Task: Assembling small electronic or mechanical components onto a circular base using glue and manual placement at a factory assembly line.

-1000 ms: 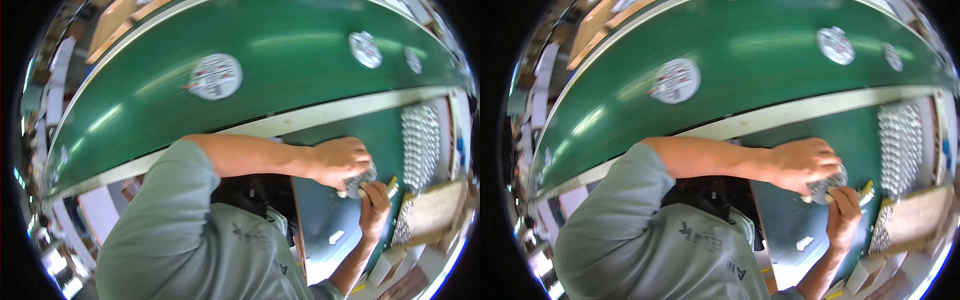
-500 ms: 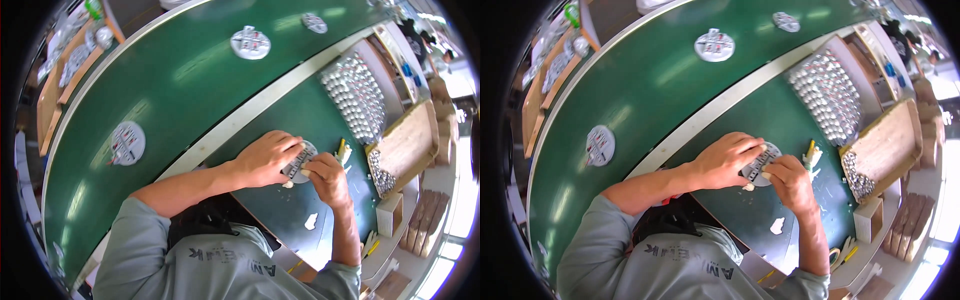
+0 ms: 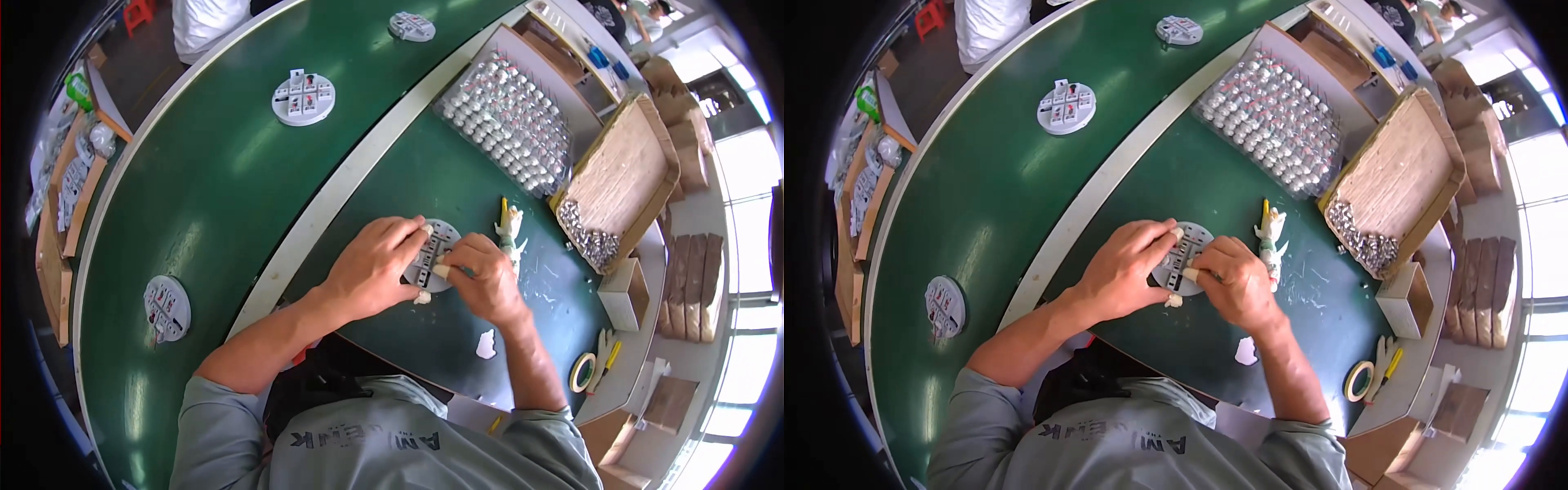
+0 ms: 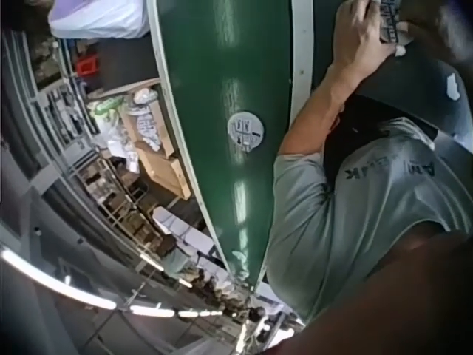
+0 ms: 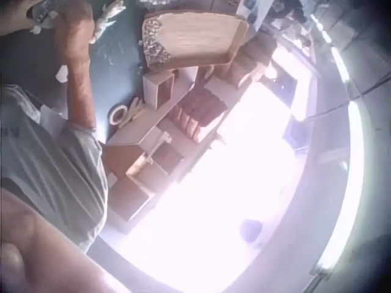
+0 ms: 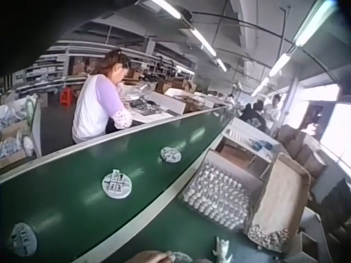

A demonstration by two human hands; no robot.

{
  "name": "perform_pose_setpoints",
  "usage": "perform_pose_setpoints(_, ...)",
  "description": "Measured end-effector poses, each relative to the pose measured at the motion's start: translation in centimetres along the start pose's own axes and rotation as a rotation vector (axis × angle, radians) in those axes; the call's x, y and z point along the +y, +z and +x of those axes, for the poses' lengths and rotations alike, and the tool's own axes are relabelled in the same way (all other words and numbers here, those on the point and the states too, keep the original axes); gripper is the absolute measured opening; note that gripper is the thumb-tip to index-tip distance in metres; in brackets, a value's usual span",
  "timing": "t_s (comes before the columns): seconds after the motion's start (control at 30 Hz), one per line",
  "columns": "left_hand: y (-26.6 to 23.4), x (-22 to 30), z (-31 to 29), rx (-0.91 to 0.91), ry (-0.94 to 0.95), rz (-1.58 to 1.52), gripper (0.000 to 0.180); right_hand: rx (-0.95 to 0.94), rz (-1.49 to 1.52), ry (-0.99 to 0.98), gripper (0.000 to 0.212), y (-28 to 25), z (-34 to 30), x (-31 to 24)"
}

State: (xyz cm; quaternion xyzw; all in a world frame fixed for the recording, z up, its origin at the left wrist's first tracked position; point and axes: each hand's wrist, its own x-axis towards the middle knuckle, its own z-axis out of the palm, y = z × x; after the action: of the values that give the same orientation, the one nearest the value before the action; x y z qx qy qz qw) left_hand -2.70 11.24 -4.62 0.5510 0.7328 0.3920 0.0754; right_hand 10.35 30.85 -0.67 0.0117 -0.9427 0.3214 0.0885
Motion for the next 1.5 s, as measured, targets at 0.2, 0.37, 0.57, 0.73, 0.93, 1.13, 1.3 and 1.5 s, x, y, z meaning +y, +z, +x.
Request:
perform_pose_setpoints(0.2, 0.5, -0.9, 0.6, 0.096, 0.008, 0.086, 0.088, 0.4, -0.058, 0.336, 0.012, 4.5, -1.2, -1.0)
perform_pose_setpoints(0.37, 0.7, -1.0, 0.1, 0.085, -0.001, 0.077, 0.088, 0.629, -0.427, 0.537, 0.018, -4.4, -3.2, 5.3)
perform_pose_setpoints(0.57, 1.3, -0.9, 0.1, 0.139, 0.051, 0.101, 0.089, 0.415, -0.767, 0.816, 0.041, -15.5, -6.0, 17.5)
perform_pose_setpoints(0.73, 1.3, -1.2, -0.3, 0.191, 0.076, 0.058, 0.091, 0.299, -0.698, 0.837, 0.044, -15.0, -5.2, 20.9)
perform_pose_setpoints(0.93, 0.8, -0.8, 0.1, 0.199, 0.037, 0.037, 0.091, 0.672, -0.64, 0.714, 0.041, -14.5, -5.0, 20.8)
perform_pose_setpoints(1.13, 0.1, -1.0, -0.5, 0.223, -0.004, -0.145, 0.065, 0.989, -0.038, 0.587, 0.03, -9.2, -5.5, 14.4)
perform_pose_setpoints(1.3, -1.6, -2.0, -0.3, 0.106, -0.431, -0.689, 0.061, 0.901, 0.262, 0.539, 0.025, -1.9, -6.7, 12.6)
perform_pose_setpoints(1.5, -3.1, -2.1, 0.6, -0.06, -0.544, -0.634, 0.079, 0.808, 0.186, 0.562, 0.024, 0.0, -5.7, 12.9)
